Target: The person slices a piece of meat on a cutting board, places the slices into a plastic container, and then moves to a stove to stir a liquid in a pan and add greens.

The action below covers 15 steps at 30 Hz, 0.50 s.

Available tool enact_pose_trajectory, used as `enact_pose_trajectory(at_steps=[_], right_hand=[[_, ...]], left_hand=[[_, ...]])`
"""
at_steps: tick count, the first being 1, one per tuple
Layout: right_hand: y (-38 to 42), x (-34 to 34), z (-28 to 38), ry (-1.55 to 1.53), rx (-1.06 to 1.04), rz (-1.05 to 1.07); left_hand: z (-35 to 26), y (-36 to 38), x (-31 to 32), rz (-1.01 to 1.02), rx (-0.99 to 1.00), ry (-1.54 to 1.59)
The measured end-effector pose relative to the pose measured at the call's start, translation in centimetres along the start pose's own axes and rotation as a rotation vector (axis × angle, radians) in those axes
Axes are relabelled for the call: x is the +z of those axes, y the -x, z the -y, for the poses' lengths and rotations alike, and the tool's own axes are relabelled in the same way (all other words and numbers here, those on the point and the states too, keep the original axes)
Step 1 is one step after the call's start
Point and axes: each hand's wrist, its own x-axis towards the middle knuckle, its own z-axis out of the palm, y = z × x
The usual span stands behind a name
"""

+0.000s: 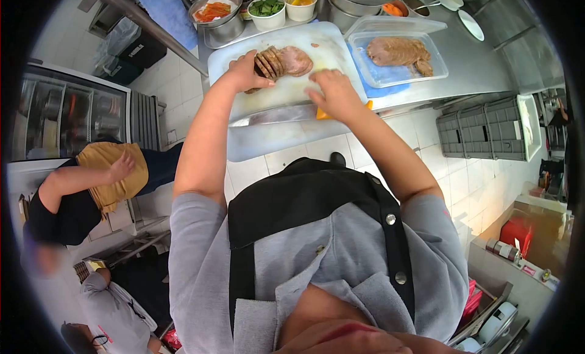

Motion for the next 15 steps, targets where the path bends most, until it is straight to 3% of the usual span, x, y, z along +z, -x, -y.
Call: enact_pose_trajectory(at_steps=[4, 10, 13, 15], right_hand=[[-7.1, 2.7, -1.8, -0.126, 0.36, -0.056], [-12.1, 6.0, -2.3, -0.009, 0.663, 0.089], [-13.4, 6.1, -3.3, -0.138, 0.732, 0.174], [-14.9, 8.3, -6.1, -0.041, 0.552, 0.304]], left_hand=[[-2.1, 0.6, -1.4, 0.073, -0.092, -0.157], [-2.6, -0.1, -1.5, 0.047, -0.105, -0.179], [-2.2, -0.5, -1.1, 0.02, -0.092, -0.146], [-1.6, -0.9, -0.7, -0.003, -0.095, -0.128]])
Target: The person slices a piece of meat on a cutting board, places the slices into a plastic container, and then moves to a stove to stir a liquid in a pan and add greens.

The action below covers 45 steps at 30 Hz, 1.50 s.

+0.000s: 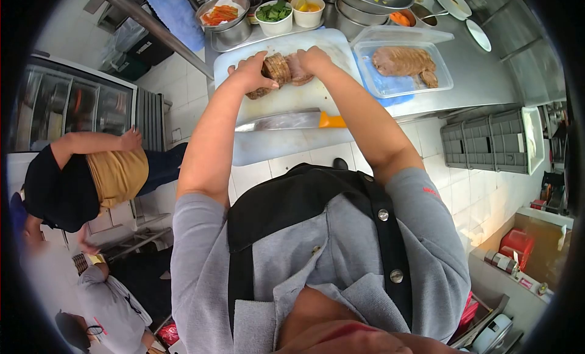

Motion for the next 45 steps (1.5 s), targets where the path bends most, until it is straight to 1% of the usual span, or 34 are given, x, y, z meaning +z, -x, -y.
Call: enact_pose_trajectory(at_steps=[1, 2, 4, 7, 10, 13, 16, 17, 20, 21, 24, 25, 28, 30, 31, 32, 34, 35, 38, 40, 43, 45], right_hand=[[-0.1, -0.2, 0.1, 0.076, -0.077, 0.046], [-0.2, -0.4, 0.1, -0.193, 0.04, 0.111], [2.6, -3.4, 2.2, -0.732, 0.278, 0.234], [3.0, -2.9, 2.5, -1.021, 0.233, 0.236], [5.2, -3.1, 4.7, -0.598, 0.039, 0.045], [7.6, -2.3, 6.6, -0.275, -0.105, -0.023], [8.8, -2.4, 6.6, -0.27, -0.104, -0.066], [8.9, -2.8, 6.6, -0.221, -0.073, -0.024], [8.8, -3.3, 6.5, -0.199, -0.089, 0.009], [8.4, -3.1, 6.2, -0.225, -0.088, -0.039], [7.5, -3.0, 4.0, -0.491, -0.077, -0.088], [7.7, -3.5, 3.4, -0.535, -0.087, -0.113], [9.8, -5.9, 0.8, -0.625, -0.125, -0.196], [12.2, -8.7, -0.9, -0.63, -0.164, -0.271], [13.8, -10.4, -1.6, -0.578, -0.143, -0.331], [15.0, -11.8, -2.5, -0.525, -0.121, -0.393], [15.2, -12.9, -5.9, -0.561, -0.108, -0.514], [15.0, -13.3, -7.4, -0.579, -0.101, -0.573], [14.7, -14.5, -10.3, -0.538, 0.003, -0.636], [13.9, -14.0, -11.5, -0.513, 0.008, -0.636], [12.0, -12.1, -12.7, -0.446, 0.022, -0.626], [11.4, -11.2, -12.7, -0.358, -0.004, -0.628]], left_hand=[[0.2, -0.1, 0.2, -0.01, 0.0, 0.009], [0.3, -0.2, 0.3, -0.019, 0.001, 0.007], [0.3, -0.4, 0.4, -0.037, 0.008, 0.003], [-0.2, -0.1, -0.1, -0.015, 0.013, 0.024], [-0.3, 0.1, -0.2, -0.048, -0.001, 0.038], [1.6, -2.0, 1.6, -0.117, 0.093, 0.106], [1.1, -1.2, 0.7, -0.05, 0.077, 0.147], [1.3, -1.1, 0.4, -0.017, 0.104, 0.147], [3.0, -1.8, 0.4, 0.048, 0.183, 0.451], [2.7, -1.3, -0.1, 0.06, 0.174, 0.543], [2.7, -1.3, -0.3, 0.001, 0.228, 0.693], [2.3, -1.2, -0.5, -0.029, 0.271, 0.687], [-0.9, -0.1, -1.2, -0.062, 0.38, 0.657], [-3.9, -0.2, -0.4, -0.037, 0.505, 0.764], [-5.6, -0.3, -0.1, -0.025, 0.569, 0.816], [-7.4, -0.3, 0.1, -0.016, 0.589, 0.815], [-11.0, -0.4, 0.5, 0.004, 0.635, 0.811], [-12.6, -0.7, 0.8, -0.032, 0.658, 0.742], [-16.0, -2.8, 2.6, -0.141, 0.726, 0.555], [-17.6, -4.4, 4.0, -0.219, 0.774, 0.463], [-20.0, -4.6, 4.4, -0.228, 0.573, 0.24], [-20.8, -4.9, 4.7, -0.207, 0.49, 0.148]])
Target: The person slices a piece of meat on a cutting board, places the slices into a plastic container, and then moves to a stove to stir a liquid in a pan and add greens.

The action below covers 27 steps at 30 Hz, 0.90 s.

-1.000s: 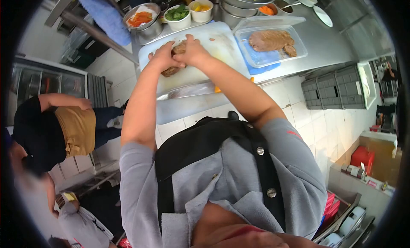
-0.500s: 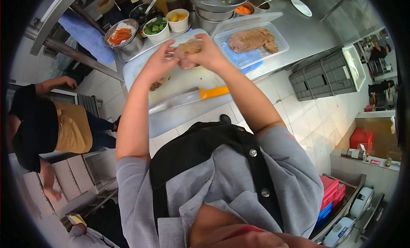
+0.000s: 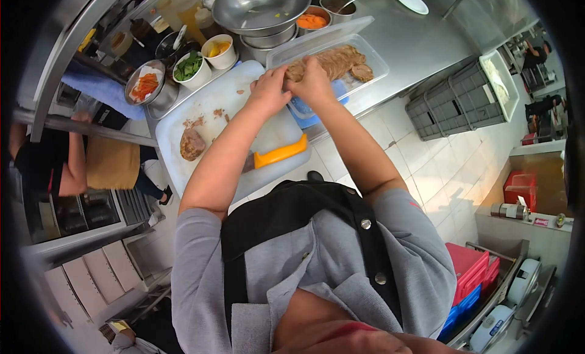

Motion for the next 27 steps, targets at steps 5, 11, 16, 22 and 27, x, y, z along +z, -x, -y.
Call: enact_pose_trajectory(at_steps=[5, 11, 16, 22, 27], right_hand=[[0.1, 0.0, -0.8, 0.332, -0.182, -0.07], [-1.9, -1.9, -5.9, 0.078, -0.281, -0.099], [-5.1, -7.9, -10.8, 0.244, -0.111, -0.232], [-7.9, -10.4, -18.4, 0.383, 0.152, -0.354], [-7.8, -10.3, -18.8, 0.172, 0.334, -0.117]], left_hand=[[-0.4, -0.7, 0.7, 0.034, -0.098, -0.043], [-2.8, -0.7, 0.9, 0.042, -0.164, -0.25], [-4.0, -2.1, 1.1, 0.154, -0.212, -0.265], [-3.1, -2.4, 2.9, 0.087, -0.176, -0.184], [-3.1, -3.0, 5.6, 0.096, -0.179, -0.296]])
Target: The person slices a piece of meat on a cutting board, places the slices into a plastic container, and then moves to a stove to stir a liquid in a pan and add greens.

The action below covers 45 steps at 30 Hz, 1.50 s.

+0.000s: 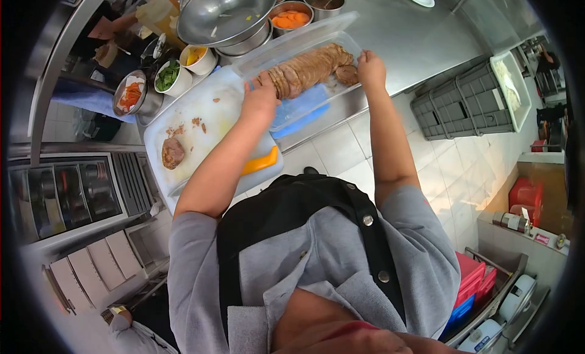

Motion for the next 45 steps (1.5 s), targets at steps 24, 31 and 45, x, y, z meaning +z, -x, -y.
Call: enact_pose_trajectory(at_steps=[24, 31, 45], right_hand=[[7.0, -0.1, 9.6, 0.05, -0.68, 0.575], [8.0, -0.4, 8.5, -0.085, -0.728, 0.529], [23.2, -0.3, 19.8, -0.324, -1.077, 0.303]], left_hand=[[0.4, 3.9, -1.0, -0.106, 0.021, 0.155], [0.3, 3.6, -0.3, -0.122, 0.093, 0.203], [11.0, 18.2, -7.3, -0.449, 0.298, 0.372]])
